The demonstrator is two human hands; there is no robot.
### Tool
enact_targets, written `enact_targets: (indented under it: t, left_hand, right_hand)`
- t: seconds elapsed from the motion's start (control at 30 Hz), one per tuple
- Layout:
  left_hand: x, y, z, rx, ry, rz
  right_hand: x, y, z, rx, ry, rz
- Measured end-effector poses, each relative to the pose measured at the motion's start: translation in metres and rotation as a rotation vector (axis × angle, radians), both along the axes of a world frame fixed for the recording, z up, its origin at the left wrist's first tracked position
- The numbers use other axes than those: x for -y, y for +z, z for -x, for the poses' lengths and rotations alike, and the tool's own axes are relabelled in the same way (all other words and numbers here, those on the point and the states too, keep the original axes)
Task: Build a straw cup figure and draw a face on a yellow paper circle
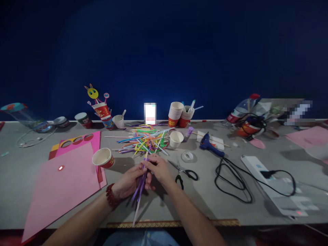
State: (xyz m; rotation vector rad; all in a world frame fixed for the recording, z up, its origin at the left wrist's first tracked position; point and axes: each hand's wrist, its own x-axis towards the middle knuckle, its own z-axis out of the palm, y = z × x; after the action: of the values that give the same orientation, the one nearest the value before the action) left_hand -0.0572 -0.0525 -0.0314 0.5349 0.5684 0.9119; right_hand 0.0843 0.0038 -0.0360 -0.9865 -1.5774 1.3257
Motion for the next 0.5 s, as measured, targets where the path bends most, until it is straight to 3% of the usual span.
enact_targets:
  t: [0.1,0.3,0.37,0.5]
  left_hand:
    - [0.0,-0.001,-0.001,-0.008,-0.002,-0.002]
    - [0.001,0.001,-0.004,-0.074,0.035,-0.083]
    - [0.001,0.002,-0.004,-0.072,0.027,-0.091]
    - [0.004,0.003,-0.005,-0.024,0.012,-0.064]
  right_hand:
    - [0.002,0.002,0.001,-0.012,0.002,0.026]
    - [0.013,0.002,0.003,-0.133,0.093,0.334]
    - [0.014,0.004,0.003,-0.123,0.086,0.29]
    - [0.009,0.013,0.001,-0.056,0.008,0.052]
